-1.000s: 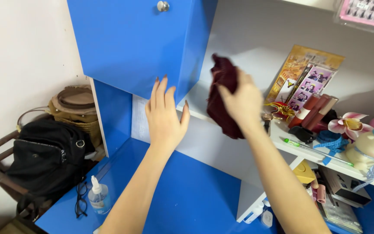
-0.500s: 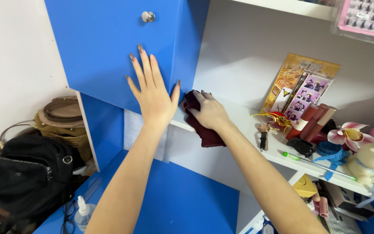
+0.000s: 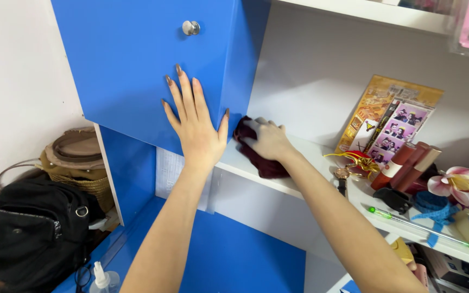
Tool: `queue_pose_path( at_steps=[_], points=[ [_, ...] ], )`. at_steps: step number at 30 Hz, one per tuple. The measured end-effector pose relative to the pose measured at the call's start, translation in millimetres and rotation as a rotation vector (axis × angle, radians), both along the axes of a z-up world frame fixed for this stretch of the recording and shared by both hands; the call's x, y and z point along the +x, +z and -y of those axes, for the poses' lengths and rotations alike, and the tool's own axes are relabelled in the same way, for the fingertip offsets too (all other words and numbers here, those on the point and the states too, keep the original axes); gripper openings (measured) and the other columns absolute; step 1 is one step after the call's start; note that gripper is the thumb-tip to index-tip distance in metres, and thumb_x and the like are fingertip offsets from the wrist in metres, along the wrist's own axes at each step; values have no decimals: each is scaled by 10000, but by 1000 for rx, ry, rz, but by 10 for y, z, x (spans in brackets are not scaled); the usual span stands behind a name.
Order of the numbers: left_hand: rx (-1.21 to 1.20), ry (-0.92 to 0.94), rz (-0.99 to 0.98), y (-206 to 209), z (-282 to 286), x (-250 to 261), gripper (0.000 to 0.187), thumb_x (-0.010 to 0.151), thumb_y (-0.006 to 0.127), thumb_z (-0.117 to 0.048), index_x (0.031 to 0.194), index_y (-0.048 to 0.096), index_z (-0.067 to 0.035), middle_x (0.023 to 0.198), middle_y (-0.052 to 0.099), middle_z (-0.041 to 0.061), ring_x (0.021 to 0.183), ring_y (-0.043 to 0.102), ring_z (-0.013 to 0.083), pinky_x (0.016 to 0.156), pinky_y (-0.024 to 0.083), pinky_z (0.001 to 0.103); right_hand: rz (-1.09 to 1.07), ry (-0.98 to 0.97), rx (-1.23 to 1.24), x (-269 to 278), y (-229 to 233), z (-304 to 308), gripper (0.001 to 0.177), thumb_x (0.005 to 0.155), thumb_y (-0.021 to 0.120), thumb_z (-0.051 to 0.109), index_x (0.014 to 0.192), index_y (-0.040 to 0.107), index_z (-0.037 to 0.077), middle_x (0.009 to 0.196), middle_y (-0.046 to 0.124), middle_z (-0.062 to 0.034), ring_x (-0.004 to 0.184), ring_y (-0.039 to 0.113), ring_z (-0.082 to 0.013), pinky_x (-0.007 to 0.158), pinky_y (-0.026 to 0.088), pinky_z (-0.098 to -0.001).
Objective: The person wipes a blue shelf with a maroon cloth, then systematically removes various items from an upper white shelf and places them onto the blue surface. Items handled include a pen, lipsticks, a red pouch, a gold bracelet, a photo strip, a plush toy, a flower ornament, a fabric hair accessory, a yellow box, and a clear container with a pink bow.
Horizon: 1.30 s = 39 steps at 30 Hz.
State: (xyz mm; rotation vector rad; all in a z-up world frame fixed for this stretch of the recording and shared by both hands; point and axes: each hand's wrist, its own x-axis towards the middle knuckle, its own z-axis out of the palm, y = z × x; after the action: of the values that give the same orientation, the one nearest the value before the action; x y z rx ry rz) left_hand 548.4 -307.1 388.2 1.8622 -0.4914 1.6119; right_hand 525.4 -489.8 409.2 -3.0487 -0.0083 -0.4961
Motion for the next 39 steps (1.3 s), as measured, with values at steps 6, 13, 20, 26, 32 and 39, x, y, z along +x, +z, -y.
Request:
queue_pose_path(
  at_steps=[6,13,20,26,32,39],
  points=[
    [-17,-45,49,-38,4,82,905,995,794,-327,1623,232,2,1698,168,273,1583,118,493,1216,99,721,-55,219,94,-636,167,-141,466,914,634,324,1364,640,201,1332,651,-110,1245,591,-414,1034,432,-649],
    [-17,-53,42,-71,4,122,875,1028,760,-356,1633,232,-9,1708,153,257,1591,111,482,1230,82,705,-13,262,192,-353,70,155,454,900,665,295,1320,666,122,1284,686,-186,1223,598,-469,1014,463,-677],
    [3,-48,15,-82,-16,118,957,973,837,-331,1634,229,1,1710,133,262,1594,98,492,1234,87,710,40,-92,-47,462,-199,419,501,908,650,453,1386,627,305,1334,635,-30,1241,598,-323,992,450,-644],
    [23,-6,-146,-53,-49,-28,855,1083,680,-451,1658,186,-55,1738,97,195,1640,109,433,1303,271,695,-18,97,83,-104,9,3,434,926,527,432,1315,646,278,1333,613,-79,1219,543,-376,955,405,-608],
    [23,-29,-144,-54,-45,-38,815,1115,610,-464,1666,169,-57,1744,73,190,1647,88,430,1307,262,701,12,517,156,-762,72,-79,396,965,601,282,1334,639,142,1341,660,-80,1233,595,-287,1034,430,-452],
    [29,-12,-137,-51,-38,-16,842,1095,657,-451,1658,171,-55,1740,92,197,1639,101,446,1300,271,696,22,217,233,-171,-8,332,457,901,633,327,1323,665,157,1298,683,-86,1171,640,-283,1035,433,-371]
  ],
)
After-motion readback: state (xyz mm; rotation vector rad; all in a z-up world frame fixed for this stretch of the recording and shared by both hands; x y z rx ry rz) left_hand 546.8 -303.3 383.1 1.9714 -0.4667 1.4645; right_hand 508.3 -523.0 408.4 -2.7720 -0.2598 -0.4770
